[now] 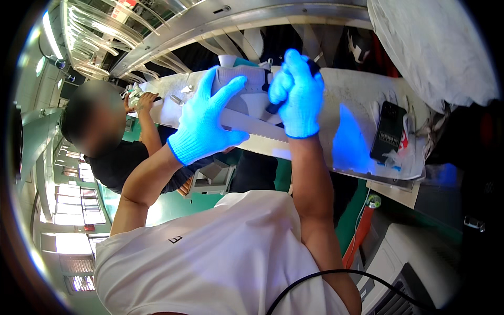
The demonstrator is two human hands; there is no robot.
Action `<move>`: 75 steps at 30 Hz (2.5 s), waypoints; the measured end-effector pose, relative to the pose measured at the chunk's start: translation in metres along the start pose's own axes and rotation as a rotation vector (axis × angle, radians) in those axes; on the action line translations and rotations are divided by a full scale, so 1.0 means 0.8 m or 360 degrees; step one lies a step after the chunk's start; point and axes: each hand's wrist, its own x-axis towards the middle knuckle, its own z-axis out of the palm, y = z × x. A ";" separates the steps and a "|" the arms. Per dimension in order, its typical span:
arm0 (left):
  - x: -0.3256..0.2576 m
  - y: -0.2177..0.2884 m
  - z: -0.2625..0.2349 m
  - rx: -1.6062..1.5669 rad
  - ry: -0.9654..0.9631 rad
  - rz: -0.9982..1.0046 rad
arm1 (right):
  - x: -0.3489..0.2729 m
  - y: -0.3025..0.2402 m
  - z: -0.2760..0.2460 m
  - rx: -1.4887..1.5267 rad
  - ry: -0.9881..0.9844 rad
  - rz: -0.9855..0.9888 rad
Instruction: The person cleans white and black sneakers using a small brush and a cloth. They scrub the upper, sides, and sole of each shoe, then wipe it down. The person handles multiple shoes one at a time on a workbench.
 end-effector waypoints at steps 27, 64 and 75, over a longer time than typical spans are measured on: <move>-0.144 -0.109 0.186 -0.0941 0.0824 -0.0243 | -0.064 -0.069 -0.088 -0.3102 -0.0483 -0.0202; -0.133 -0.237 0.201 -0.2446 -0.0769 -0.0024 | -0.110 0.087 -0.004 -0.3505 -0.0884 -0.0136; -0.138 -0.126 0.190 -0.2178 0.0190 -0.1044 | -0.087 0.086 -0.003 -0.3517 -0.0907 -0.0204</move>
